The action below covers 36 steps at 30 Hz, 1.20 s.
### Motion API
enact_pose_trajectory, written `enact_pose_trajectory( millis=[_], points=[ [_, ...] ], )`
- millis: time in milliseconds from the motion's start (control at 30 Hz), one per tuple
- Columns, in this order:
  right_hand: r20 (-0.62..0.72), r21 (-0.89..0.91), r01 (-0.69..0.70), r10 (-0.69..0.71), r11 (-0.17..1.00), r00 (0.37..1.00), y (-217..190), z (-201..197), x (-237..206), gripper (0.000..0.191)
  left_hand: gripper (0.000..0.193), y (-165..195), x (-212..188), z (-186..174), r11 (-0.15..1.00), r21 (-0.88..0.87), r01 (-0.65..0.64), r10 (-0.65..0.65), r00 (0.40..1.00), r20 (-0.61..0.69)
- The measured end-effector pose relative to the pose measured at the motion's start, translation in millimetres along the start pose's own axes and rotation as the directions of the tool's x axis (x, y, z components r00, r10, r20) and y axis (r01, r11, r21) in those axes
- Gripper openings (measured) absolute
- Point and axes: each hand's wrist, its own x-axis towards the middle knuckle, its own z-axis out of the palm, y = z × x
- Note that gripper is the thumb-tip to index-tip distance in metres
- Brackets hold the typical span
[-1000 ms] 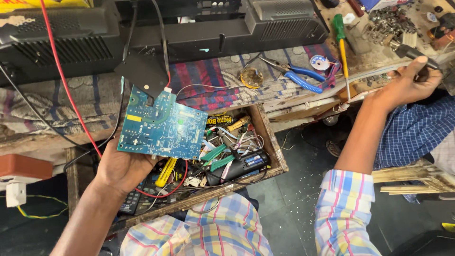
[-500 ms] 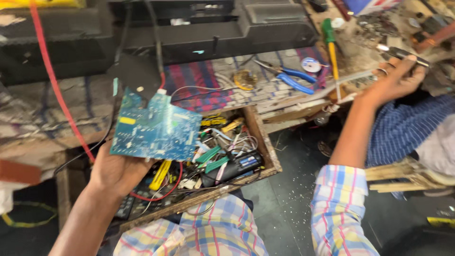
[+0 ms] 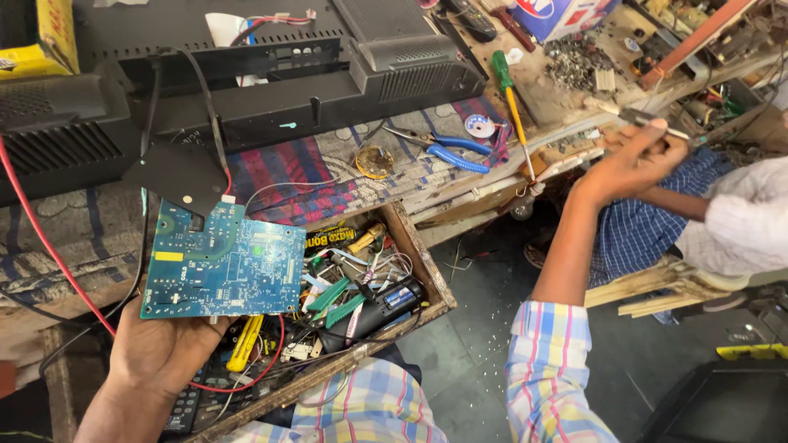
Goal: The person works on a blue circuit board at a cluttered repair bench, holding it over a drawer of parts while soldering joints with a soldering iron. They probe the board with multimeter leads, reposition and flip the board, and continue soldering a round component onto it.
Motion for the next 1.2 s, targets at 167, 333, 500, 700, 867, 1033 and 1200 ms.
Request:
enact_pose_trajectory(
  millis=[167,333,500,700,867,1033,1200],
  points=[
    [0.115,0.001,-0.027,0.027,1.000,0.993,-2.8,26.0,-5.5,0.024,0.034,-0.9,0.7,-1.2,1.000,0.003,-0.013,0.013,1.000,-0.005],
    [0.048,-0.114,0.068,-0.063,0.991,0.997,-17.2,53.3,-20.2,0.023,0.034,-2.1,3.2,-6.1,1.000,-0.006,-0.013,0.013,1.000,-0.007],
    [-0.155,-0.031,0.050,-0.054,0.998,0.987,-31.5,45.6,-25.7,0.022,0.035,-2.8,4.3,-9.0,0.999,-0.038,-0.003,0.004,1.000,0.024],
    [-0.253,0.458,-0.305,0.451,0.835,0.856,-58.5,4.7,-13.3,0.023,0.033,-1.9,4.4,-9.6,1.000,-0.028,0.010,-0.010,1.000,-0.002],
    [0.157,0.605,-0.553,0.596,0.572,0.788,-79.0,1.6,-55.1,0.022,0.032,-6.2,7.1,-14.3,0.999,-0.036,0.003,-0.003,1.000,-0.007],
    [0.259,0.691,-0.593,0.625,0.413,0.737,-110.2,26.5,-87.5,0.024,0.028,-5.3,8.9,-18.5,0.999,-0.042,0.004,-0.003,0.999,0.043],
    [0.338,0.613,-0.656,0.605,0.439,0.721,-141.1,50.2,-107.4,0.024,0.028,-5.0,10.6,-20.9,1.000,-0.010,0.014,-0.013,0.999,0.045]
  ],
)
